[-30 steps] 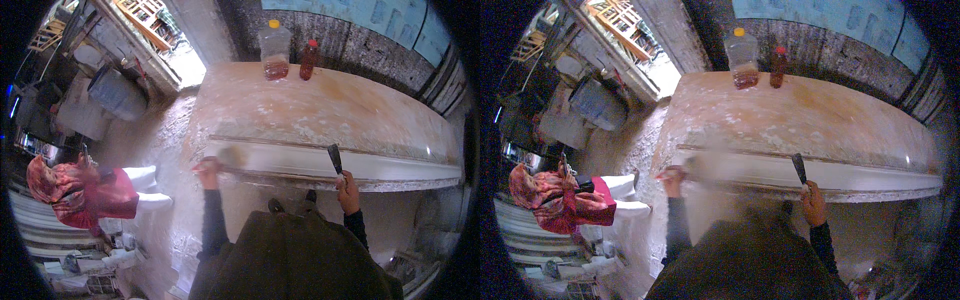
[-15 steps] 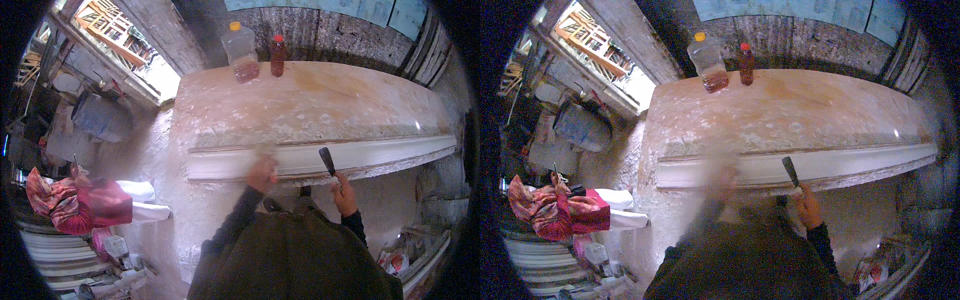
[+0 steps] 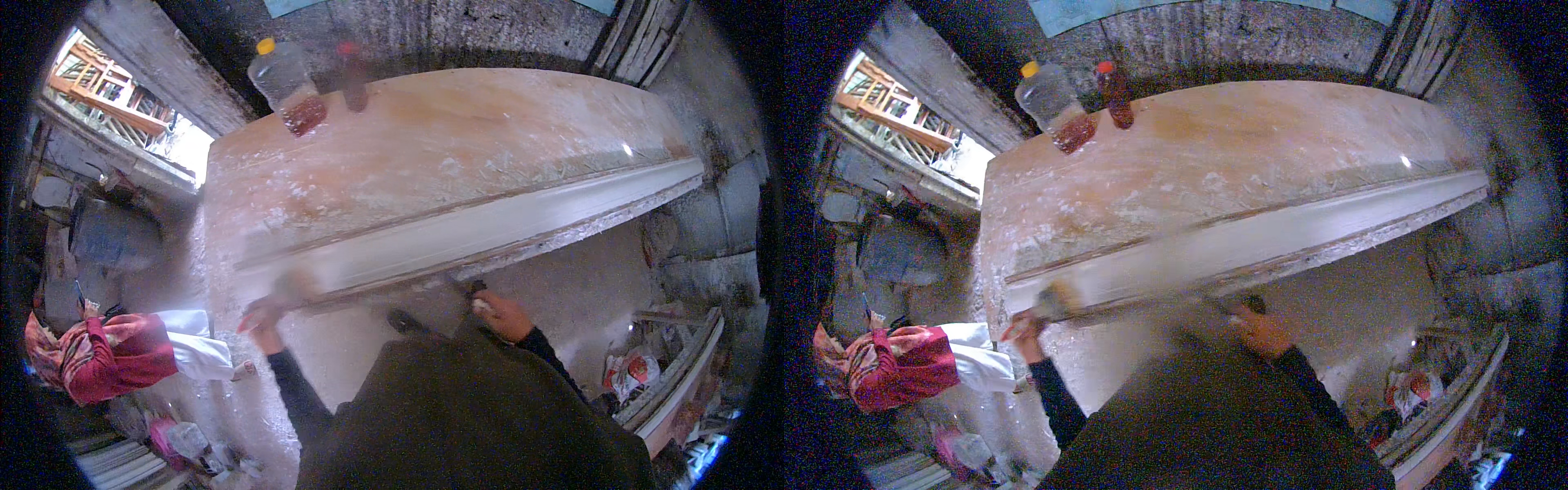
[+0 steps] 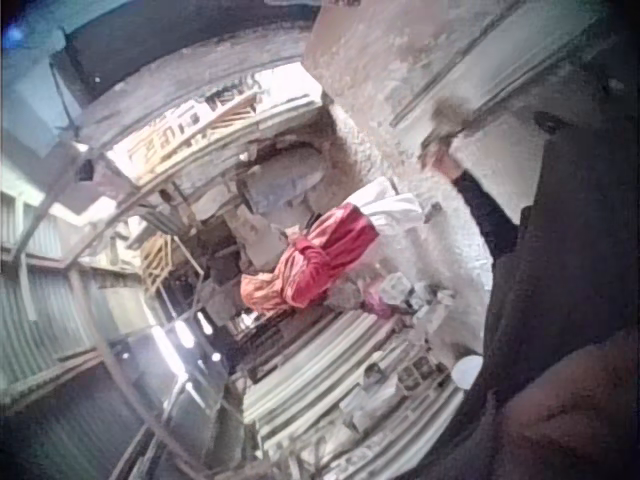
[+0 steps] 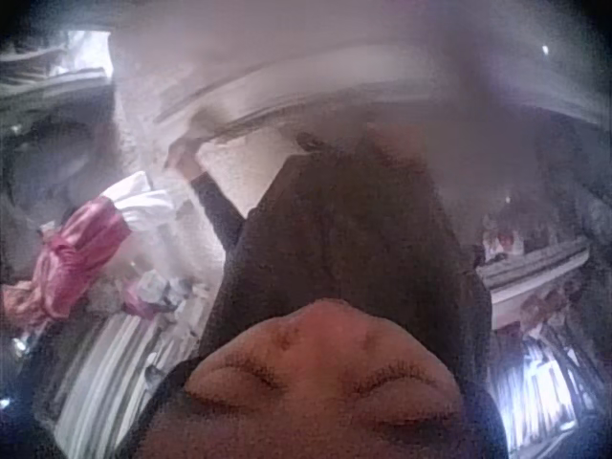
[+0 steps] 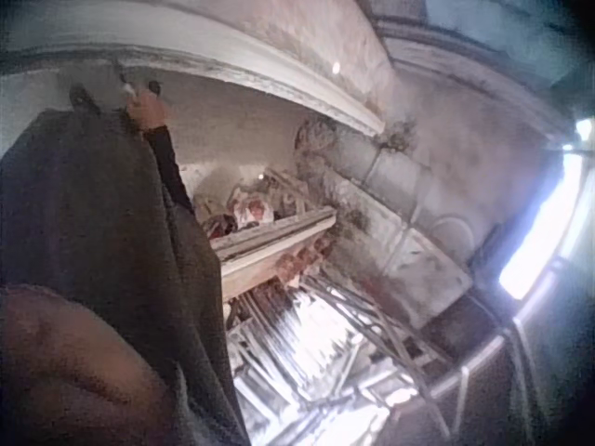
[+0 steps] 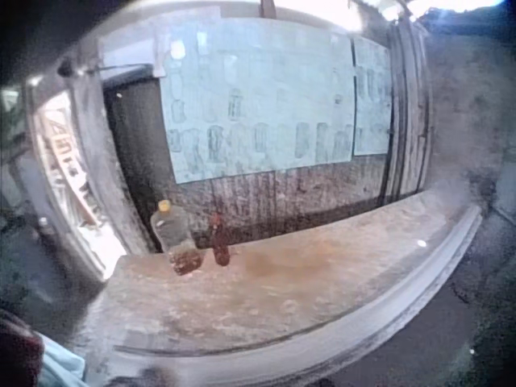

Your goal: The person scrapes a white substance from the edge of a large curved wooden panel using a scraper in the right hand and a brush in the left hand. The person repeatedly scrapes and brushes along the same edge while another person stands nearby.

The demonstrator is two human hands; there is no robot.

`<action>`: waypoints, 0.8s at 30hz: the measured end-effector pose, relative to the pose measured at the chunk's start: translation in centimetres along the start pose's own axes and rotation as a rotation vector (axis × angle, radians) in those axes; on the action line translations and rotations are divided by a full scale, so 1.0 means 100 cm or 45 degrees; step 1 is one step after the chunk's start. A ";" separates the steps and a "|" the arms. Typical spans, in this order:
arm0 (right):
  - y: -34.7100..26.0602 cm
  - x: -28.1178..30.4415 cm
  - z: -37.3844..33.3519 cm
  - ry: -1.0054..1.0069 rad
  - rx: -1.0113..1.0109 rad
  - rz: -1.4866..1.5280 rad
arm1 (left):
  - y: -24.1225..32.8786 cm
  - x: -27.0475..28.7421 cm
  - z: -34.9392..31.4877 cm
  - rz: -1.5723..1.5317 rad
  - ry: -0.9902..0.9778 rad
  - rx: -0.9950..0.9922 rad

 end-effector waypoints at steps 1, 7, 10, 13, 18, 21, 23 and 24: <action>-0.017 -0.005 0.002 -0.106 0.072 0.132 | 0.036 0.024 -0.009 0.055 0.156 -0.064; 0.023 -0.012 0.027 -0.187 0.216 -0.071 | 0.080 0.098 -0.068 0.326 0.481 -0.709; 0.071 0.030 0.023 -0.227 0.187 -0.212 | 0.063 0.032 -0.124 0.018 0.546 -0.508; 0.155 0.083 0.015 -0.108 0.197 -0.166 | 0.060 -0.062 -0.189 0.097 0.561 -0.467; 0.353 0.255 -0.003 0.571 -0.108 -0.129 | 0.106 -0.204 -0.295 0.539 0.458 -0.977; 0.449 0.349 -0.029 1.055 -0.379 0.026 | 0.098 -0.263 -0.333 0.233 0.364 -0.722; 0.451 0.378 -0.038 1.067 -0.377 -0.146 | 0.091 -0.302 -0.359 0.225 0.198 -0.767; 0.448 0.366 -0.034 0.983 -0.319 -0.110 | 0.083 -0.322 -0.368 0.216 0.107 -0.789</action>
Point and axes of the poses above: each hand's wrist, its own z-axis towards the middle knuckle, its own x-axis out of the back of the hand, y = z × x, the point moved 10 cm from there along z, towards the middle knuckle, and after that the axes turned 10 degrees about y, right-handed, at the moved point
